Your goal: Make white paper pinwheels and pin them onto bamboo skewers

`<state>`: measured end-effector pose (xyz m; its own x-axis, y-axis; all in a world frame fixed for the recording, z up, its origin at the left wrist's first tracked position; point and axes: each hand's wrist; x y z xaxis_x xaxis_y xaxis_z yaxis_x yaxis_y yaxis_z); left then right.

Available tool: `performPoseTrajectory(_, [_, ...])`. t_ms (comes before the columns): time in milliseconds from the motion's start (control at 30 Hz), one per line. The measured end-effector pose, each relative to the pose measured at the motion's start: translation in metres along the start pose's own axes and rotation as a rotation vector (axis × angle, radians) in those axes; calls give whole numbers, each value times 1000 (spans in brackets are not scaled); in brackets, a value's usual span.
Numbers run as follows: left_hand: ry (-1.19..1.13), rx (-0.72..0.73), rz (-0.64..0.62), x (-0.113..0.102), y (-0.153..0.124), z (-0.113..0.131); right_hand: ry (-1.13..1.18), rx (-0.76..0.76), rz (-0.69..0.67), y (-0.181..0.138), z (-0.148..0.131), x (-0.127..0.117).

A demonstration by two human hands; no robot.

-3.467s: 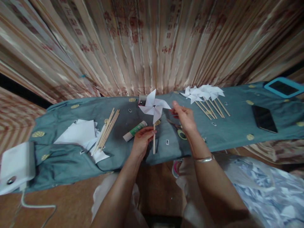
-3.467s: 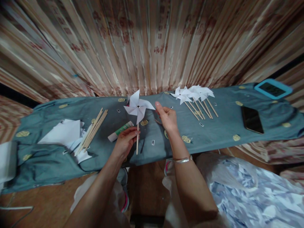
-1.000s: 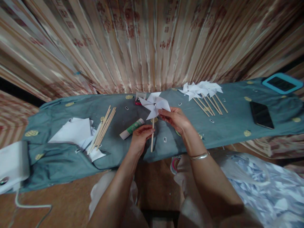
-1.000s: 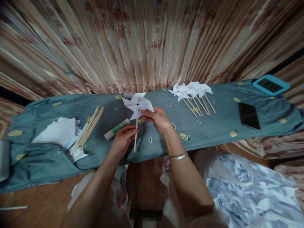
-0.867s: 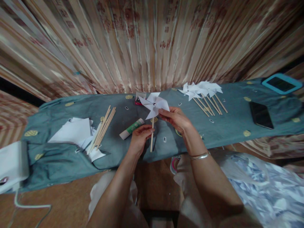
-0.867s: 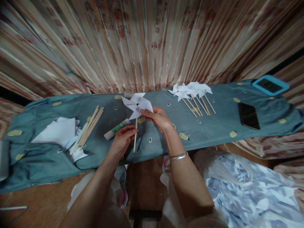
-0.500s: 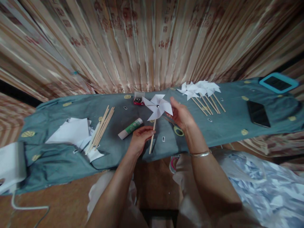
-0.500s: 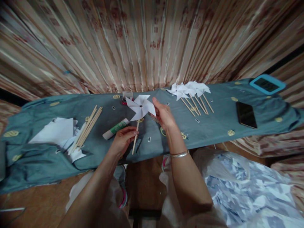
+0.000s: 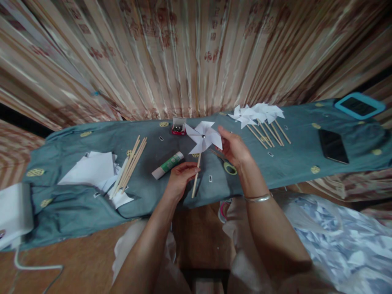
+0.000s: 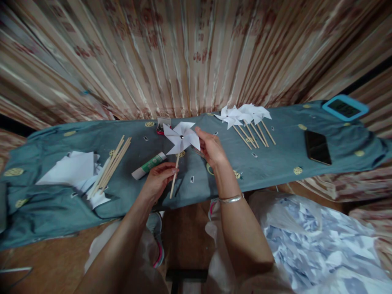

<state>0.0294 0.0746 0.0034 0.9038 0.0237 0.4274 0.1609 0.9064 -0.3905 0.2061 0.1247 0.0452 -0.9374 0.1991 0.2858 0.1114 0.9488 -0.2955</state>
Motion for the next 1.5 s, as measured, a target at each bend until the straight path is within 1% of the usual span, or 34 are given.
performPoseTrajectory(233, [-16,6,1,0,-1,2,18,-13,-1,2,2,-2])
performPoseTrajectory(633, [-27,24,32,-1,0,2,-3,24,13,0,2,1])
performPoseTrajectory(1000, [-67,20,52,-1,2,0,-12,31,-21,-2,3,6])
performPoseTrajectory(1267, [-61,35,41,-1,2,1,-48,21,-50,-4,3,8])
performPoseTrajectory(1500, [-78,43,72,-1,3,0,-58,3,-69,-5,5,11])
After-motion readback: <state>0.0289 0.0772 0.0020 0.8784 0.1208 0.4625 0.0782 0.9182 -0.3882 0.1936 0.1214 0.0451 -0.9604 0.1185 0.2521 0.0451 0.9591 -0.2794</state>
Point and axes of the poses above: each hand's wrist, its own y-axis towards the middle knuckle, its own x-axis out of the palm, z = x × y, and after that the axes turned 2 degrees about -y, right-handed
